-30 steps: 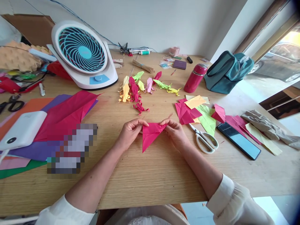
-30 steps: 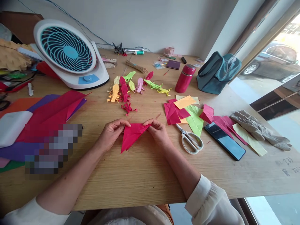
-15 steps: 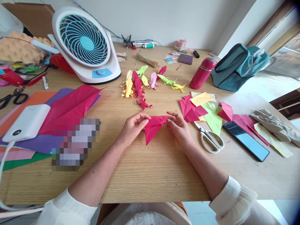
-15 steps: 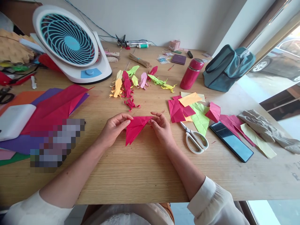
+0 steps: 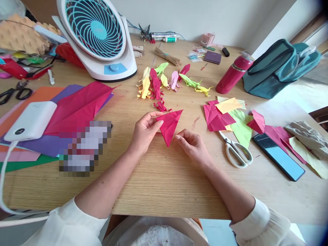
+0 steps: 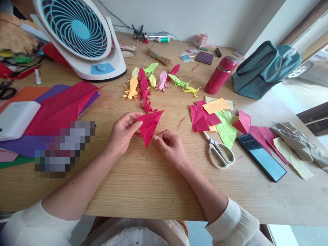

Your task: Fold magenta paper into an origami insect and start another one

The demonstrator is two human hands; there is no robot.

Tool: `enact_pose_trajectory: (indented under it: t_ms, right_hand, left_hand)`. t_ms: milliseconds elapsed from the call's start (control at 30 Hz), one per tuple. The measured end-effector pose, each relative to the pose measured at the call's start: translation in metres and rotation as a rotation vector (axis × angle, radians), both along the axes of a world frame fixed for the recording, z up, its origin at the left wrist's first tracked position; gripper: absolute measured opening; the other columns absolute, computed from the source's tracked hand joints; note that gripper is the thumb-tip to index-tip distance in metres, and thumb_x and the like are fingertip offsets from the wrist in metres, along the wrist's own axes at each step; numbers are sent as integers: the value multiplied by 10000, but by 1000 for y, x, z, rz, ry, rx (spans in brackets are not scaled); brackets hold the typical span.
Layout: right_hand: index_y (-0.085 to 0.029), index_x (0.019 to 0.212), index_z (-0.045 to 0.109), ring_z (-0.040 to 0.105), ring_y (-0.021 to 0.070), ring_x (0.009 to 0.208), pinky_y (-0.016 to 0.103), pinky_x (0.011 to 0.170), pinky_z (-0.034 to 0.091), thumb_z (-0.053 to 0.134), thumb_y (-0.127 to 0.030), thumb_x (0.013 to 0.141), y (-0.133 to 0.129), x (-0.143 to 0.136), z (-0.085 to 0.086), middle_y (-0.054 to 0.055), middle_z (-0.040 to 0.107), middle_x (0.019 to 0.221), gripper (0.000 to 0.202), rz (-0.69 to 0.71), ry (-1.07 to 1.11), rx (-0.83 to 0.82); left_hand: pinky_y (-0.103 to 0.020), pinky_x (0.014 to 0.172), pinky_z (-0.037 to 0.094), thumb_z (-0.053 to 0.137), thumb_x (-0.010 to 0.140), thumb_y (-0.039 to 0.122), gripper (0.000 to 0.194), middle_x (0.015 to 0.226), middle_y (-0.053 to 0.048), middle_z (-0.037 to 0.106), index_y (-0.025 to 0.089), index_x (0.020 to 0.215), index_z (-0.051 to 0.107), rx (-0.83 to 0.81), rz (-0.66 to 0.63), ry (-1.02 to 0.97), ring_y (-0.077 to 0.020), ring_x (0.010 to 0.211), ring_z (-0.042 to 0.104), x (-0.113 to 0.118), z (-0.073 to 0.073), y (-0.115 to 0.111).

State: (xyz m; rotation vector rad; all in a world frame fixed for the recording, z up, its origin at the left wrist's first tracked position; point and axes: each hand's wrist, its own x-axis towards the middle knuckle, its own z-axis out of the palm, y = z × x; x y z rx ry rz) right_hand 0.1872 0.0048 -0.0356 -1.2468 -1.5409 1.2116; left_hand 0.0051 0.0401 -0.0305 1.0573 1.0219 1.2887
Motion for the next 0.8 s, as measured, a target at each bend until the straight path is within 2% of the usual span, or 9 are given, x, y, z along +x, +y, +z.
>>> enact_pose_trajectory:
  t_ms: [233, 400, 600, 800]
  right_hand:
    - [-212, 850, 567, 545, 125, 671, 260, 610, 424, 701, -439, 838, 0, -5, -5, 2, 616, 777, 264, 30, 248, -69]
    - [-210, 936, 590, 589, 115, 637, 249, 598, 459, 733, -453, 810, -8, -12, 3, 1, 684, 760, 309, 42, 367, -257]
    - [-194, 827, 595, 628, 122, 618, 229, 529, 454, 714, -562, 809, -13, -14, 5, 60, 758, 794, 387, 123, 439, -495]
    - [-182, 795, 622, 642, 118, 603, 221, 524, 475, 703, -585, 821, -13, -13, 7, 78, 778, 806, 412, 128, 462, -520]
  left_hand:
    - [-217, 581, 564, 776, 733, 288, 388, 919, -28, 746, 189, 1078, 628, -105, -9, -105, -123, 699, 678, 0, 3, 0]
    - [-215, 578, 557, 766, 741, 284, 392, 882, -12, 732, 195, 1090, 610, -83, 17, -70, -120, 688, 677, 0, 3, 0]
    - [-228, 585, 572, 738, 765, 253, 347, 820, 5, 708, 200, 1087, 618, -75, 45, -26, -125, 686, 675, 0, 4, -1]
    - [-228, 570, 583, 729, 774, 224, 315, 824, -7, 728, 192, 1073, 632, -73, 73, -33, -125, 676, 672, 1, 4, 0]
